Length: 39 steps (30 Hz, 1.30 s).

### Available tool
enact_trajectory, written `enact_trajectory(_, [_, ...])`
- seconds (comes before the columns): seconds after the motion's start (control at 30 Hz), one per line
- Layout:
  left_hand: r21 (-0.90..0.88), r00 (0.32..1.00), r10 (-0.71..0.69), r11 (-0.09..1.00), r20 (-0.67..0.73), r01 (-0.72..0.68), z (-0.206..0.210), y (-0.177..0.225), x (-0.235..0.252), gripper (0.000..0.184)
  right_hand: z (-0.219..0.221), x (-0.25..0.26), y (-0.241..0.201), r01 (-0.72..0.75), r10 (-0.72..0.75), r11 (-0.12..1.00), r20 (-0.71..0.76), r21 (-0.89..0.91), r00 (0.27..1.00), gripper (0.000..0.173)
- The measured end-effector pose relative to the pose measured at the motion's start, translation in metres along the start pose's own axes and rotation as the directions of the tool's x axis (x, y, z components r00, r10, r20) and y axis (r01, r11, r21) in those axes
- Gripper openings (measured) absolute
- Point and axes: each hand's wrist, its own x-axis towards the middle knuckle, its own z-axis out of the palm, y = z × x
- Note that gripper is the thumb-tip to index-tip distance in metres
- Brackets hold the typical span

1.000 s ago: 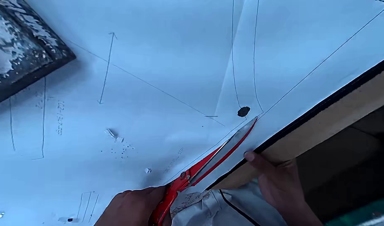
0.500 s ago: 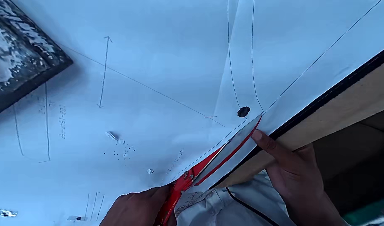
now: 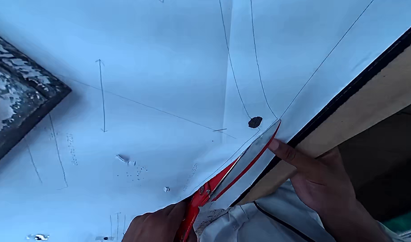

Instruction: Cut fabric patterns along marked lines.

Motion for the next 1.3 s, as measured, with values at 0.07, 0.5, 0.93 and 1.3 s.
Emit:
enact_trajectory(0.07, [-0.011,1.0,-0.005,1.0,0.0,0.005,0.001,0.0,0.0,0.02,0.0,0.0,0.0,0.003,-0.003,1.0,-0.005,-0.003,1.0,0.039])
enact_trajectory(0.5, [0.016,1.0,0.017,1.0,-0.024,-0.016,0.002,-0.004,0.003,0.021,0.005,0.0,-0.002,-0.034,0.033,0.999,-0.073,-0.008,0.997,0.045])
enact_trajectory(0.93, [0.009,1.0,-0.011,1.0,0.011,0.011,-0.006,0.005,0.006,0.026,0.0,0.0,-0.002,-0.012,0.012,1.0,0.012,-0.01,1.0,0.041])
enact_trajectory(1.3, [0.001,0.998,0.021,1.0,-0.058,-0.021,0.002,-0.006,0.009,0.023,0.003,0.003,0.0,-0.025,0.025,1.0,-0.037,0.014,0.999,0.038])
